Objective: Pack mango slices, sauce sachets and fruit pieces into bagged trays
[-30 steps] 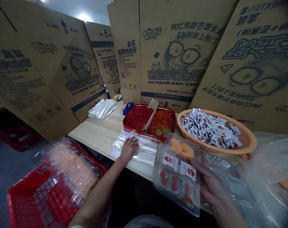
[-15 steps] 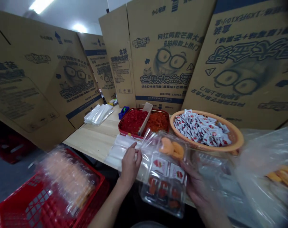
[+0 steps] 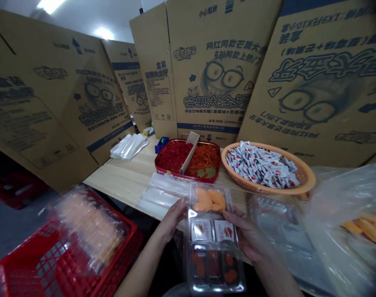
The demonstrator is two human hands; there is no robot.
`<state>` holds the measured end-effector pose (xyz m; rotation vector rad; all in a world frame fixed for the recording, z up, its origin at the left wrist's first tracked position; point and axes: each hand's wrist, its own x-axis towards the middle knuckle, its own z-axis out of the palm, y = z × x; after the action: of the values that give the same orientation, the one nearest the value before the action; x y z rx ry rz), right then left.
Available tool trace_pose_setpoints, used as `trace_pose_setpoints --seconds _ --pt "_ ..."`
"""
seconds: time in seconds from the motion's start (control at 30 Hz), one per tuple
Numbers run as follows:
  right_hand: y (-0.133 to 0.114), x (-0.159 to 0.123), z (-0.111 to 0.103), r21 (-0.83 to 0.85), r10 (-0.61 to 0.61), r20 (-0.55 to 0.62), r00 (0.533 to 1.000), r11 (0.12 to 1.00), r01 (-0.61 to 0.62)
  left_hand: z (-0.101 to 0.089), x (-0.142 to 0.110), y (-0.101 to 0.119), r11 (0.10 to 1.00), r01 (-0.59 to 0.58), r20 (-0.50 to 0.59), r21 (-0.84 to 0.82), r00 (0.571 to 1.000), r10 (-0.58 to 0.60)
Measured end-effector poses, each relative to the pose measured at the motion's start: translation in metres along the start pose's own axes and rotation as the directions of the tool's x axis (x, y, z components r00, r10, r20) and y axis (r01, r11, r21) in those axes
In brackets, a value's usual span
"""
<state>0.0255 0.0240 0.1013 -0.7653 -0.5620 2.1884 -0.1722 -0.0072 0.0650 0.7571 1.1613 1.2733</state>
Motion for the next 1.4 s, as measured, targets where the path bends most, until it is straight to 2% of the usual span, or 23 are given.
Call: trace_pose_setpoints --seconds 0.1,0.2,0.3,0.4,0.5,0.63,0.77,0.87,0.97,1.17,1.33,1.4 --pt "0.001 0.001 -0.005 0.014 -0.018 -0.061 0.998 1.0 0.019 -0.006 0.0 0.0 1.0 0.025 -0.005 0.001 1.0 -0.025" --pt "-0.006 0.007 -0.015 0.077 -0.14 -0.198 0.97 0.984 0.158 -0.014 -0.002 -0.001 0.999 -0.011 -0.084 0.031 0.996 0.014" --pt "-0.024 0.016 -0.022 0.116 -0.341 -0.333 0.879 0.911 0.397 -0.02 -0.008 -0.001 0.995 -0.047 -0.136 0.084 0.989 0.058" --pt "-0.046 0.025 -0.013 0.129 -0.462 -0.42 0.781 0.822 0.555 -0.021 -0.015 -0.001 0.987 -0.068 -0.152 0.143 0.984 0.089" --pt "-0.06 0.031 0.008 0.142 -0.547 -0.417 0.726 0.75 0.647 -0.017 -0.022 -0.002 0.975 -0.074 -0.144 0.208 0.984 0.105" --pt "-0.06 0.037 0.03 0.117 -0.638 -0.316 0.702 0.709 0.696 -0.01 -0.029 0.001 0.959 -0.08 -0.126 0.271 0.985 0.118" --pt "-0.052 0.039 0.028 0.07 -0.704 -0.335 0.626 0.644 0.762 -0.011 -0.033 0.005 0.971 -0.058 -0.143 0.23 0.985 0.092" --pt "-0.047 0.037 0.022 0.048 -0.72 -0.363 0.591 0.619 0.784 -0.012 -0.036 0.006 0.979 -0.048 -0.169 0.2 0.982 0.082" --pt "-0.042 0.035 0.021 0.05 -0.711 -0.354 0.607 0.634 0.772 -0.011 -0.037 0.005 0.983 -0.044 -0.193 0.179 0.978 0.079" --pt "-0.033 0.031 0.026 0.052 -0.666 -0.203 0.718 0.725 0.687 -0.004 -0.038 0.005 0.991 -0.045 -0.215 0.127 0.974 0.072" --pt "-0.037 0.032 0.02 0.028 -0.606 -0.151 0.781 0.787 0.616 -0.005 -0.042 0.007 0.996 -0.079 -0.265 0.043 0.96 0.088" --pt "-0.037 0.033 0.019 0.0 -0.589 -0.122 0.799 0.805 0.594 -0.004 -0.045 0.009 0.996 -0.086 -0.251 0.03 0.964 0.091"
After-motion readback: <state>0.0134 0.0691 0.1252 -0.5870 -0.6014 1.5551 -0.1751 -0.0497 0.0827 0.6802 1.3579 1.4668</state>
